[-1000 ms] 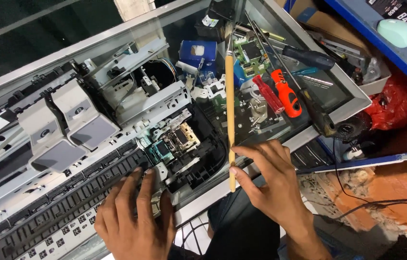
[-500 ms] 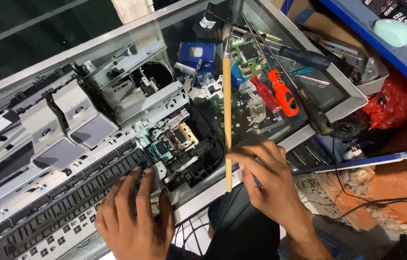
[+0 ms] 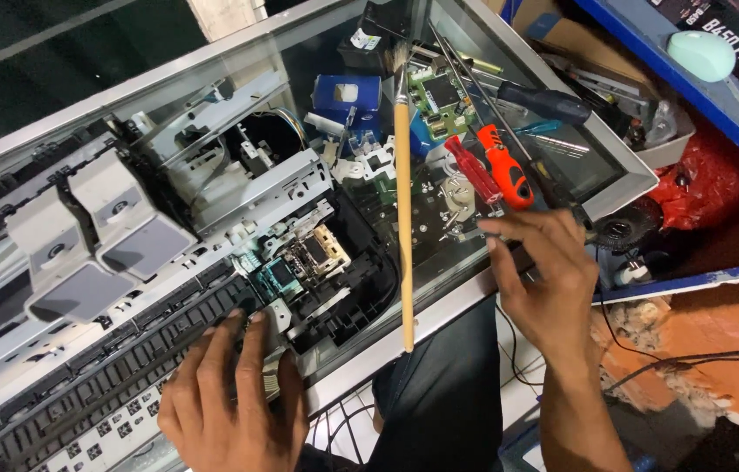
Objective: The person uses a screwdriver to loosen screws on a disassembled printer, removes a metal rail, and then reattaches it. They continue to adjust internal components and secure the rail with screws.
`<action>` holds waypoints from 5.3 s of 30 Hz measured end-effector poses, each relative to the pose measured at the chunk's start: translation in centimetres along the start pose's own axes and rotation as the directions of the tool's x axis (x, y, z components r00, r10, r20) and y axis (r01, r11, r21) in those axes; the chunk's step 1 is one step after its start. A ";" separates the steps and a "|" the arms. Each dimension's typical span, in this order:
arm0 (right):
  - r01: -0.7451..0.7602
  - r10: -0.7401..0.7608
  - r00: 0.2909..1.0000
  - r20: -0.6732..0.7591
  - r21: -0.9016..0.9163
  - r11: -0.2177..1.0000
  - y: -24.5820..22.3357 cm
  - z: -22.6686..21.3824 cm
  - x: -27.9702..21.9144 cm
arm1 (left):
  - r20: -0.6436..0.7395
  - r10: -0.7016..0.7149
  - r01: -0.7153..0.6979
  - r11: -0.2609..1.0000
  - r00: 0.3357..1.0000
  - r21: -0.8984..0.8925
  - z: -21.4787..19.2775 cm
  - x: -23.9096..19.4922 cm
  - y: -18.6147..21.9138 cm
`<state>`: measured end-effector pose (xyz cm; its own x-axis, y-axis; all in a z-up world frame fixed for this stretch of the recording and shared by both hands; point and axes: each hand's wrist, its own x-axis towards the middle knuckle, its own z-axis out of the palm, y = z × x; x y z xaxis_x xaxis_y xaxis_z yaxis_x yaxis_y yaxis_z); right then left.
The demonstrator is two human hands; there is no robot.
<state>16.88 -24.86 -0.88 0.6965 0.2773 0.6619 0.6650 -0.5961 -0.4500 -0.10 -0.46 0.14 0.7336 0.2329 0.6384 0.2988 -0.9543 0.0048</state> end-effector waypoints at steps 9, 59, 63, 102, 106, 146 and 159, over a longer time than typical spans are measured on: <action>0.078 -0.075 0.996 0.038 -0.081 0.994 1.8 2.0 -0.4 | -0.011 0.042 -0.042 0.999 0.999 0.023 0.0 0.4 -0.1; -0.337 0.258 0.941 0.220 0.696 0.634 0.2 0.3 1.9 | -0.038 0.034 -0.035 0.999 0.999 -0.033 -0.1 0.6 -0.1; -0.228 0.197 0.970 0.142 0.255 0.940 0.5 -0.4 1.8 | -0.044 0.038 -0.039 0.999 0.998 -0.022 0.3 0.4 -0.4; 0.386 -0.154 0.796 0.585 -0.295 0.874 -1.9 6.3 9.1 | -0.009 -0.023 0.021 0.991 1.000 -0.132 0.3 -0.2 -1.0; 0.410 -0.150 0.794 0.589 -0.337 0.847 -2.0 6.5 9.2 | 0.015 -0.027 0.028 0.989 1.000 -0.148 0.0 -0.3 -1.0; 0.176 -0.181 0.969 0.169 0.044 0.983 -1.3 1.0 -0.6 | -0.040 0.024 -0.028 0.996 0.999 -0.085 -0.1 0.6 -0.5; 0.139 -0.140 0.989 0.042 0.035 0.990 0.6 0.9 -1.9 | -0.002 0.011 -0.011 0.994 1.000 -0.107 -0.5 0.6 -0.5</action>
<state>16.18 -25.08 -2.90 0.6071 0.3894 0.6927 0.7641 -0.5255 -0.3743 -0.10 0.09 0.87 0.7358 0.2220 0.6398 0.2233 -0.9714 0.0802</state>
